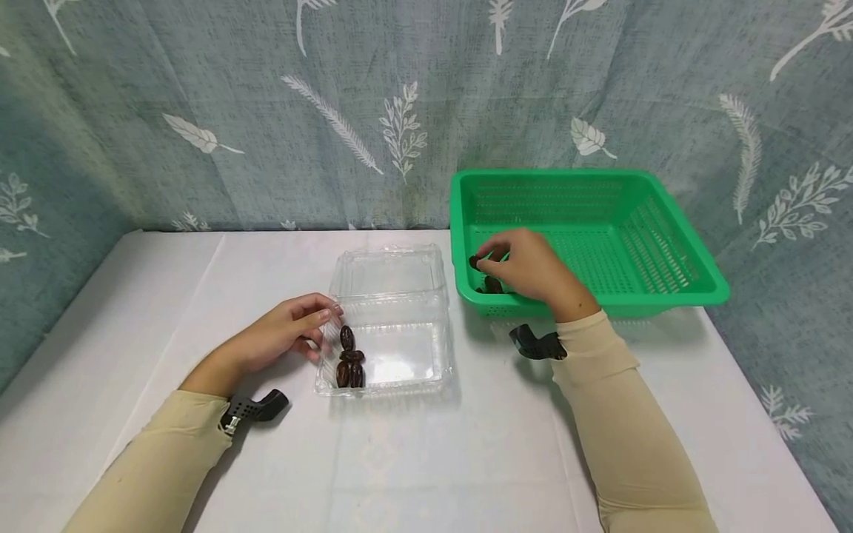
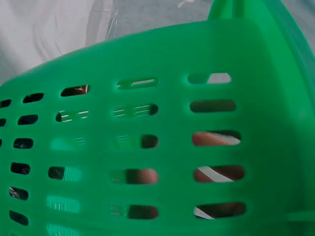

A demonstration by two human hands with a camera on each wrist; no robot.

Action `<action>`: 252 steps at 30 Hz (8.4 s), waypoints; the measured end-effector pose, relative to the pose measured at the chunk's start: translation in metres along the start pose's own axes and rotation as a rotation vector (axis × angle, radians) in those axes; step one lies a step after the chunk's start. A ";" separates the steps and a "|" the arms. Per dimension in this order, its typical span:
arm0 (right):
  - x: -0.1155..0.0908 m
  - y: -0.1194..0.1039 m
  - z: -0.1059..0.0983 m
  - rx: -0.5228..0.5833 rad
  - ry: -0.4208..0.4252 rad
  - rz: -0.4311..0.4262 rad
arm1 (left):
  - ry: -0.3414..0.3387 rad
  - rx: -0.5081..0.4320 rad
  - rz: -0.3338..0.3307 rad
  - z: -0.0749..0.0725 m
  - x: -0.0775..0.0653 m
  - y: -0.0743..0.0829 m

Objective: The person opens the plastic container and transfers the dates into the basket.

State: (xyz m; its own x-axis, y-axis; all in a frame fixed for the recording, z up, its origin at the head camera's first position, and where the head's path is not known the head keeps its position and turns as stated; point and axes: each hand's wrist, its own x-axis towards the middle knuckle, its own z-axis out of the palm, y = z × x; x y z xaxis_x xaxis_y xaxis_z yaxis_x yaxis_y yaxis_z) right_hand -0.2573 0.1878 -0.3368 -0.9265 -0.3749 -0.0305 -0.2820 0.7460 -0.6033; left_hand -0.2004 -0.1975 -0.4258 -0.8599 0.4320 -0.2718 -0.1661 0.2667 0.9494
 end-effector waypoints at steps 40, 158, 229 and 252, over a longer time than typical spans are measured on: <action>-0.012 -0.037 0.019 0.140 0.270 -0.294 | -0.010 -0.016 -0.001 -0.002 0.002 -0.003; -0.014 -0.053 0.027 0.111 0.231 -0.440 | -0.007 0.004 -0.003 -0.002 0.001 0.001; 0.005 -0.001 -0.001 -0.034 -0.118 0.066 | -0.003 -0.006 0.014 -0.003 -0.001 -0.002; -0.022 -0.067 0.040 0.126 0.448 -0.467 | -0.020 -0.001 0.002 -0.003 0.002 0.007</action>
State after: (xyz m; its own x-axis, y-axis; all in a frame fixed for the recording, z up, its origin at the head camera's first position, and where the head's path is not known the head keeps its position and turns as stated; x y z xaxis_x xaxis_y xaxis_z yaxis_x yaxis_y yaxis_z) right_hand -0.2080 0.1239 -0.3273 -0.7355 -0.3582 0.5751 -0.6734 0.4801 -0.5622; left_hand -0.2041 -0.1974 -0.4196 -0.8502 0.4498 -0.2735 -0.1651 0.2655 0.9499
